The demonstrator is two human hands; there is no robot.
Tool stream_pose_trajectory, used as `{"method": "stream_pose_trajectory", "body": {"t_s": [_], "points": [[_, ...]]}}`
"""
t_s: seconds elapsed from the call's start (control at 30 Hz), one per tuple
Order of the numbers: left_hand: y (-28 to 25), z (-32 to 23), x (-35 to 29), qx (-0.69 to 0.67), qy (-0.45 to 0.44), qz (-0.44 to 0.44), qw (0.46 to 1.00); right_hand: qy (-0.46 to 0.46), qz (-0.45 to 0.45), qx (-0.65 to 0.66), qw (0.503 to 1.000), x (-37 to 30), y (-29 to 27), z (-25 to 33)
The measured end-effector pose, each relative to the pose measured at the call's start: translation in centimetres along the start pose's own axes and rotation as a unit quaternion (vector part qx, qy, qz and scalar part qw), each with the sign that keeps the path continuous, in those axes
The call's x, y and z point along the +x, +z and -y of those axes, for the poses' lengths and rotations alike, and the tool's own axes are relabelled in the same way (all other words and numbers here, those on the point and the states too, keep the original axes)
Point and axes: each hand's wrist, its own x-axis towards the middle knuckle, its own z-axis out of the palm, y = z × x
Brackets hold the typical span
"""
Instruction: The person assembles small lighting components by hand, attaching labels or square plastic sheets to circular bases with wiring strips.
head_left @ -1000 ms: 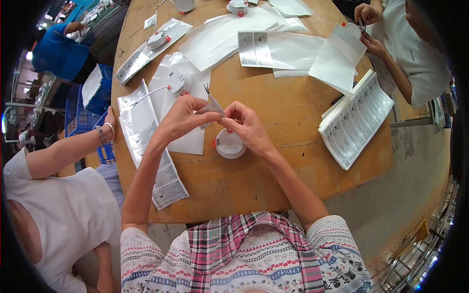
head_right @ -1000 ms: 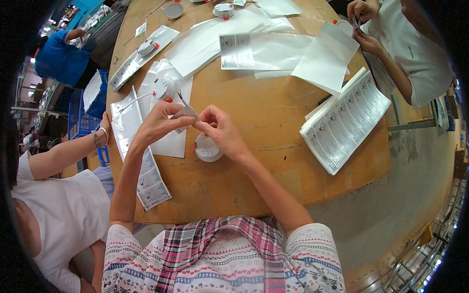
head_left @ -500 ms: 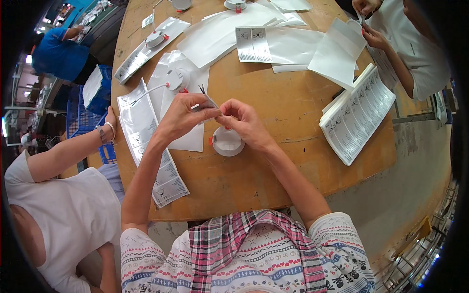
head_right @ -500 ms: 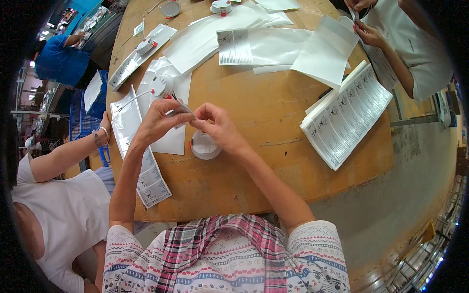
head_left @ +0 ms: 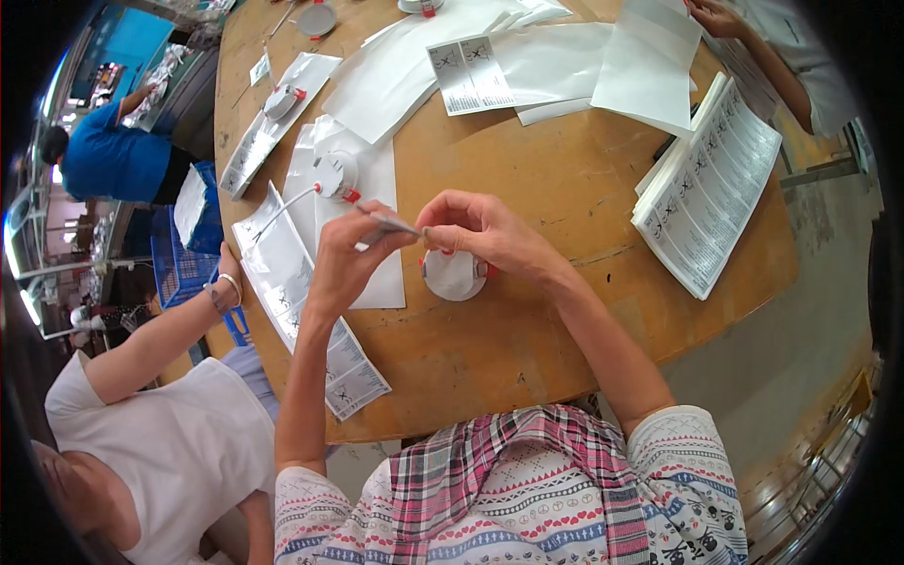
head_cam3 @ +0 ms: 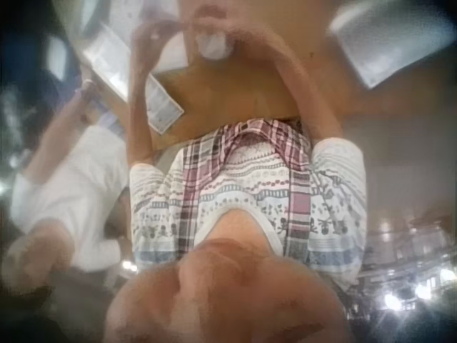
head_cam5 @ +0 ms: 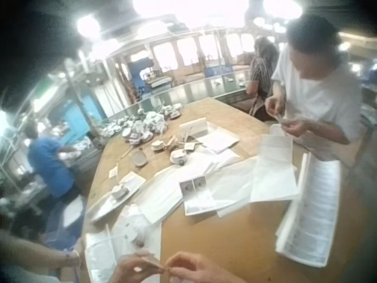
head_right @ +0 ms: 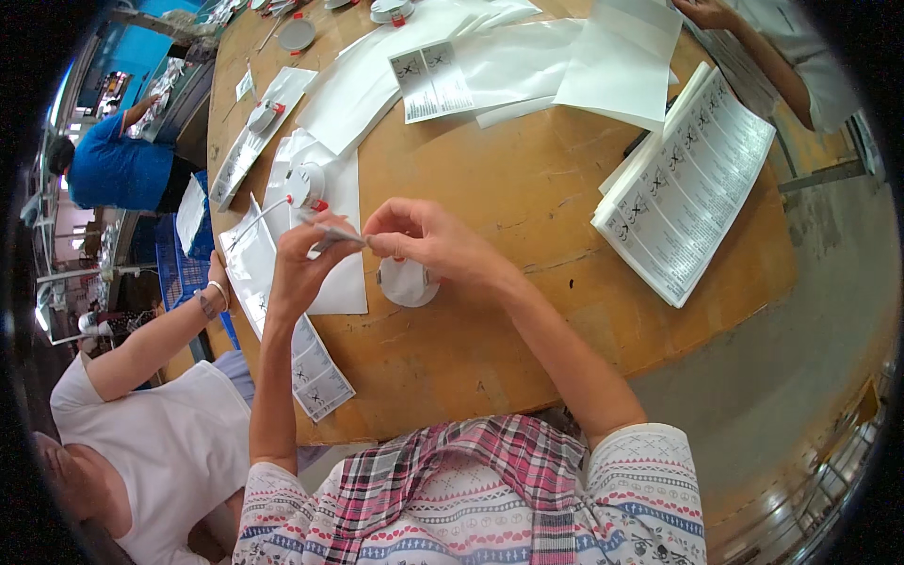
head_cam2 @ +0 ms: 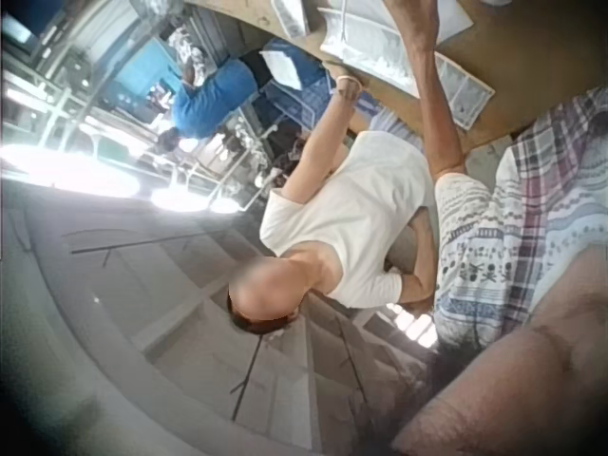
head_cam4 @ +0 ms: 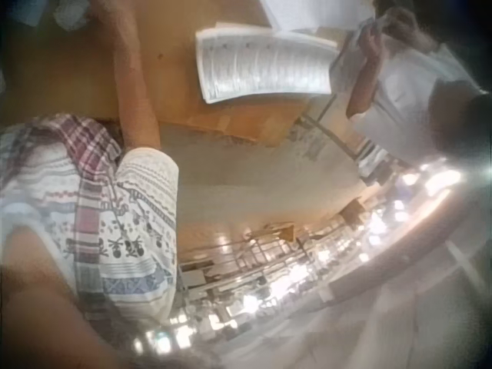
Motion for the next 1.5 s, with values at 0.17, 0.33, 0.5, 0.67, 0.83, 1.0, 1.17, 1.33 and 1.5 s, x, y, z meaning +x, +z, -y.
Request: {"method": "stream_pose_trajectory", "body": {"t_s": [0.17, 0.33, 0.5, 0.67, 0.83, 1.0, 1.17, 1.33, 1.5], "points": [[-0.2, -0.6, -1.1, 0.096, 0.110, -0.029, 0.989, -0.053, 0.038, 0.000, 0.998, -0.5, 0.6, 0.4], [-0.3, -1.3, -1.9, 0.152, 0.167, -0.058, 0.973, -0.103, 0.021, -0.063, 0.992, -0.4, 1.2, 0.2], [-0.5, -0.5, -1.9, 0.141, 0.164, -0.069, 0.974, -0.134, 0.017, -0.057, 0.989, 0.0, 1.8, -0.1], [-0.5, -1.1, -2.3, 0.000, -0.002, -0.054, 0.999, -0.061, 0.033, 0.023, 0.997, 0.1, 2.4, -0.3], [0.6, -0.7, -1.8, -0.078, -0.043, -0.049, 0.995, -0.040, 0.005, 0.003, 0.999, -0.3, 2.3, -0.8], [0.2, -1.9, -2.1, -0.109, -0.052, -0.025, 0.992, -0.014, 0.021, -0.007, 1.000, -0.4, 2.0, -0.5], [0.2, -1.6, -2.4, -0.108, -0.053, -0.039, 0.992, -0.010, 0.037, -0.014, 0.999, 0.3, 2.2, -1.3], [1.0, -1.8, -2.3, -0.114, -0.060, -0.044, 0.991, -0.089, -0.055, -0.033, 0.994, 0.1, 2.7, -1.1], [2.0, -1.1, -1.8, -0.075, -0.065, -0.011, 0.995, -0.105, -0.096, -0.058, 0.988, 0.6, 3.1, -0.6]]}}
